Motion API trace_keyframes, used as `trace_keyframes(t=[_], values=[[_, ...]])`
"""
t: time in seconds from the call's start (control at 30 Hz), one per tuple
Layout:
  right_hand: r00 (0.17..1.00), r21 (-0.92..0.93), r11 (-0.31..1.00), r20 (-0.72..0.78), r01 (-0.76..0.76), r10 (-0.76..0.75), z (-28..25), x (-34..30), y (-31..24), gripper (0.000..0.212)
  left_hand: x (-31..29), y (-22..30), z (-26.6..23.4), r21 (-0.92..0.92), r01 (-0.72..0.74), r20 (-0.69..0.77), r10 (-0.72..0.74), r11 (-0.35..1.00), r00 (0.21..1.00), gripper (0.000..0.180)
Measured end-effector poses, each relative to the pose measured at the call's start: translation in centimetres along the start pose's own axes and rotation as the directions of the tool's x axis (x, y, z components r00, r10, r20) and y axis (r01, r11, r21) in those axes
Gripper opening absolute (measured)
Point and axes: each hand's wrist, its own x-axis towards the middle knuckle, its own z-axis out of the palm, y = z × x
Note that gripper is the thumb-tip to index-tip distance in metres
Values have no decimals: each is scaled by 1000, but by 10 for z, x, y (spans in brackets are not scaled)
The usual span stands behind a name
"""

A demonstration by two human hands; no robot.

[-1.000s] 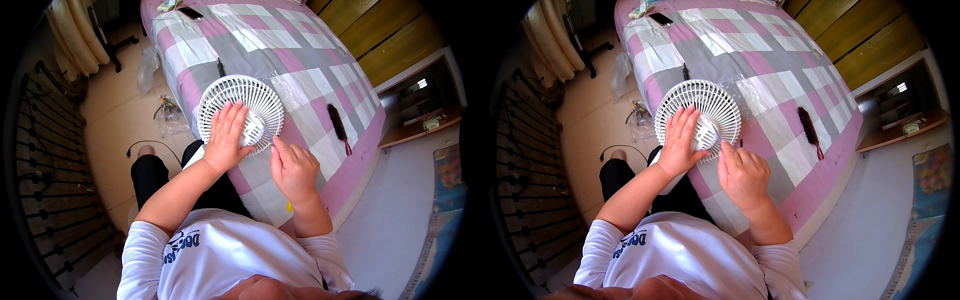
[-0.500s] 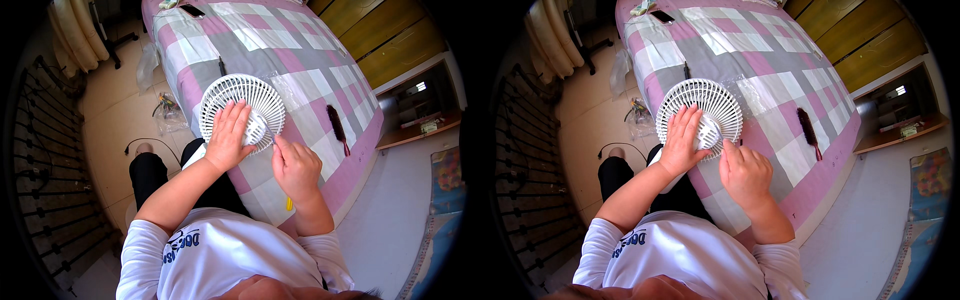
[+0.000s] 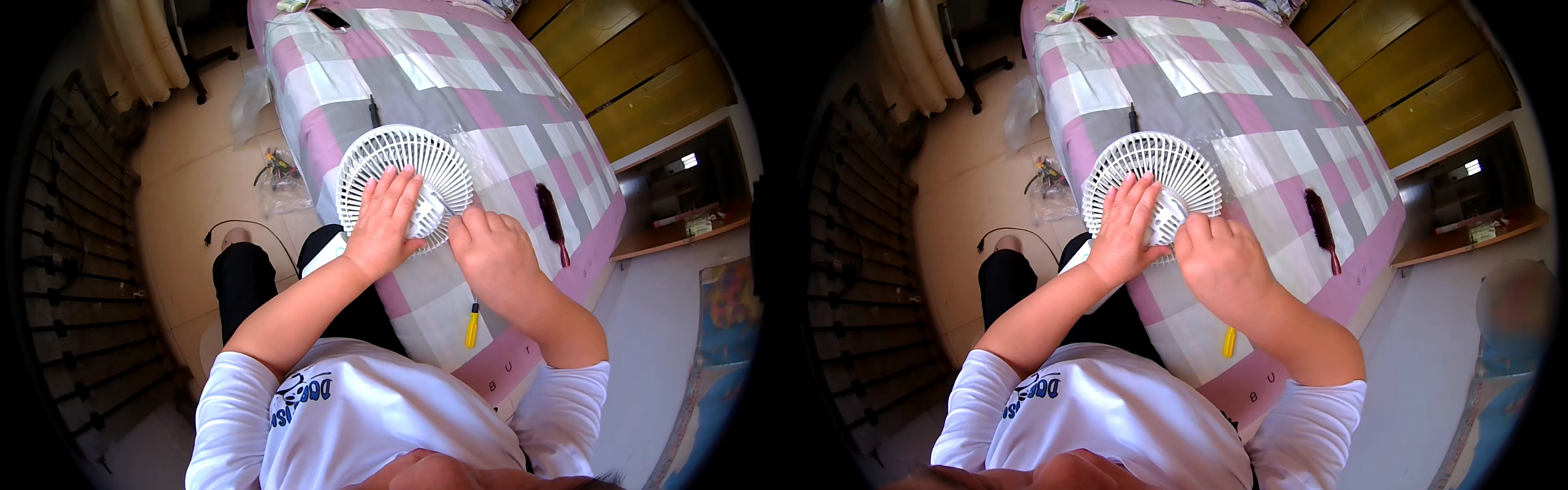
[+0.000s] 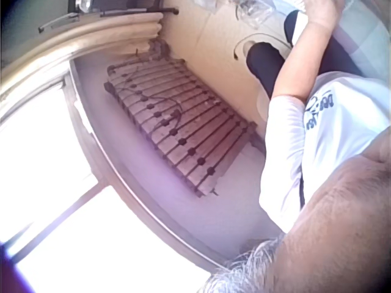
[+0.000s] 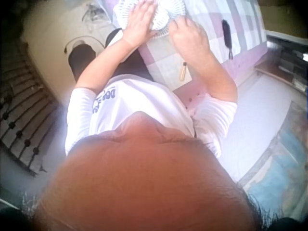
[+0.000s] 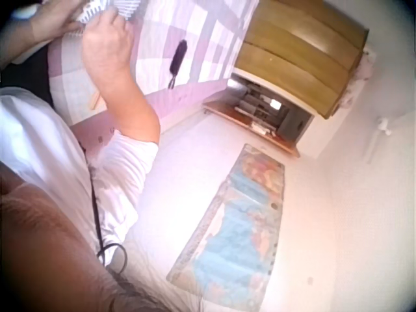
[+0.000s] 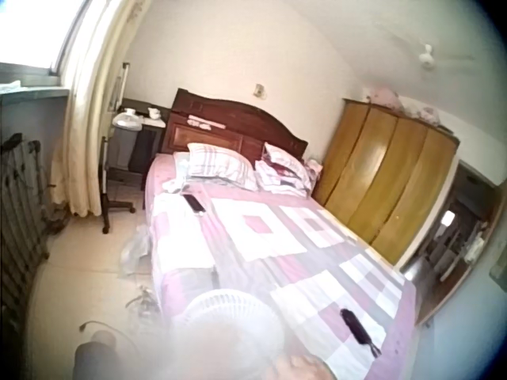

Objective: The person assembles a white pedestal fan on a bed, using a screwdriver to tighten screws on the fan's front grille. They manipulate the fan's components, aligning the grille with the motor housing and securing it in place.

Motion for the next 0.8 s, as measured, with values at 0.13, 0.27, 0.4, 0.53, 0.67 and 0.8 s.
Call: trace_keyframes(t=[0.13,0.27,0.4,0.53,0.67,0.8], values=[[987,-75,985,41,156,-153,2,1,5,10,0,0,1,-14,-2,-2,2,1000,1000,107],[985,22,987,61,158,-159,-1,8,16,10,-2,1,0,-29,14,15,-14,999,1000,105],[989,47,990,68,131,-134,-1,9,21,13,-2,1,0,-42,10,15,-10,999,1000,104],[998,126,991,37,38,-43,3,6,21,14,-1,2,2,-59,7,5,-7,998,1000,104],[983,226,956,27,-185,184,7,0,9,13,0,0,1,-69,12,2,-12,998,1000,102],[872,332,830,-44,-448,488,13,-6,-9,10,0,2,-1,-60,15,34,-13,998,999,97]])
